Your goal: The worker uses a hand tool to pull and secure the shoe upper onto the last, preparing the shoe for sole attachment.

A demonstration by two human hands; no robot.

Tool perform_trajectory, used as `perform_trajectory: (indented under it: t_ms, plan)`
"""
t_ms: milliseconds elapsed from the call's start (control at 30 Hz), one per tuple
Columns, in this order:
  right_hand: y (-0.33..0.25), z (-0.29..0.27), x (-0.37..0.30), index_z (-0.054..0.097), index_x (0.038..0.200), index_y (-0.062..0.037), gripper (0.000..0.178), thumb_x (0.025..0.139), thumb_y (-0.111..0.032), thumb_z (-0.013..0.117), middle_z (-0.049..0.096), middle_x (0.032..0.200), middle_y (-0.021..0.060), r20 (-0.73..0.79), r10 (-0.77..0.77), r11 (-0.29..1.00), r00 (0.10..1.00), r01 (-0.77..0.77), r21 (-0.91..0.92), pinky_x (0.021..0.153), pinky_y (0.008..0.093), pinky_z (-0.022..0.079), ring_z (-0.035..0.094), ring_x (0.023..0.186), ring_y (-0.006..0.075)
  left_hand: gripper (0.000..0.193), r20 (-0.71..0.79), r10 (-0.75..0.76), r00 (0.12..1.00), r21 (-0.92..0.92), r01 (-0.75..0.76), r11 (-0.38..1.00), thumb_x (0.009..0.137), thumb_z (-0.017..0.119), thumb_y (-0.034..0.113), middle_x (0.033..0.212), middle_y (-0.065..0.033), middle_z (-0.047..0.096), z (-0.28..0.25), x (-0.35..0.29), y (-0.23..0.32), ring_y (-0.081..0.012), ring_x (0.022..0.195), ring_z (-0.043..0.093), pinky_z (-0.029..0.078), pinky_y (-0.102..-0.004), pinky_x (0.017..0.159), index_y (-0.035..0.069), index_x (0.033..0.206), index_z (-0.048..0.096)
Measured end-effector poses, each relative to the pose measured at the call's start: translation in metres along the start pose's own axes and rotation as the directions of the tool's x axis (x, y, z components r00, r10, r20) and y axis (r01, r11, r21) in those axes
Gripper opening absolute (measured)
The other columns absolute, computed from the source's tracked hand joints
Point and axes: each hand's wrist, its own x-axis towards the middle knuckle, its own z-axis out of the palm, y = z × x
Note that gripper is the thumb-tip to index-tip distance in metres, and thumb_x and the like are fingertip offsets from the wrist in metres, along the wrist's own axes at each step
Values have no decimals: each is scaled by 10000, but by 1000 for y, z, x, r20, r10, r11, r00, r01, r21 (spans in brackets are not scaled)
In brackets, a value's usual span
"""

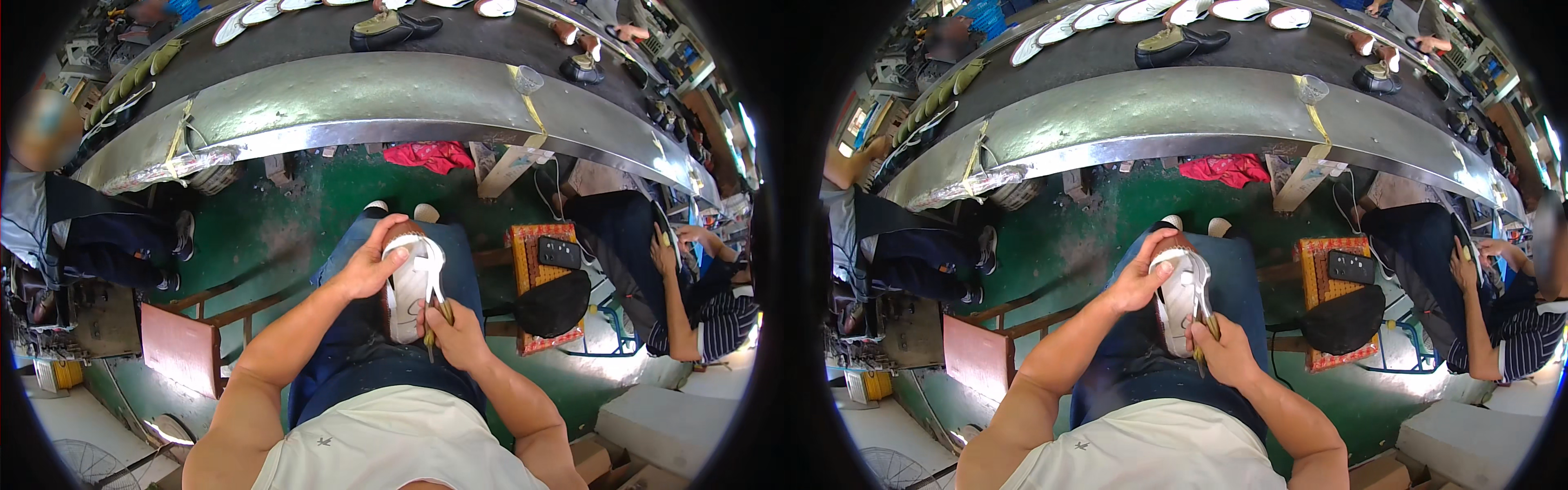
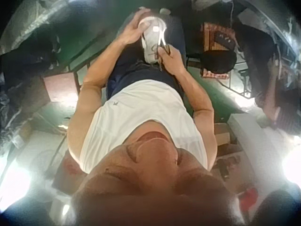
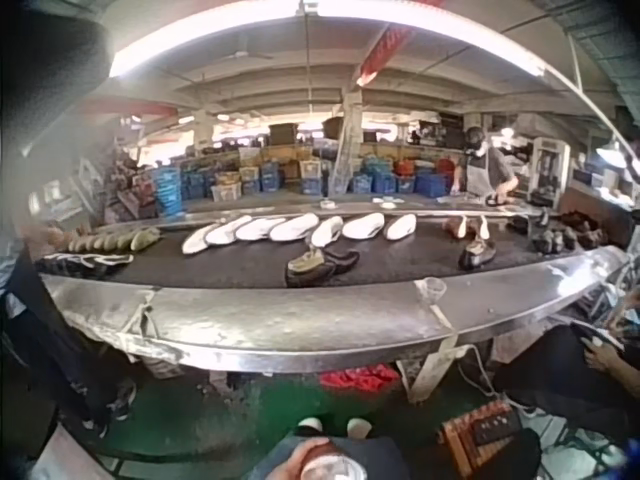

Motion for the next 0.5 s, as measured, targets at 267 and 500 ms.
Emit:
perform_trajectory:
  t_ms: [267,500]
  plan:
    - [-10,-23,6,613,1167,7,245,1037,-189,547,683,899,54,61,-3,992,998,11,-128,613,253,479,597,680,95,682,111,-96,989,-59,103,993,1035,609,350,1422,-132,500,-10,7,0,-235,1337,449,363,-380,1131,193,1568,213]
    - [-36,-52,23,621,1120,6,230,1006,-192,591,692,896,72,206,-37,990,978,64,-125,657,259,502,657,769,131,698,150,-129,980,-36,136,990,1053,571,352,1492,-143,449,-8,11,1,-256,1393,406,322,-386,1164,182,1580,146]
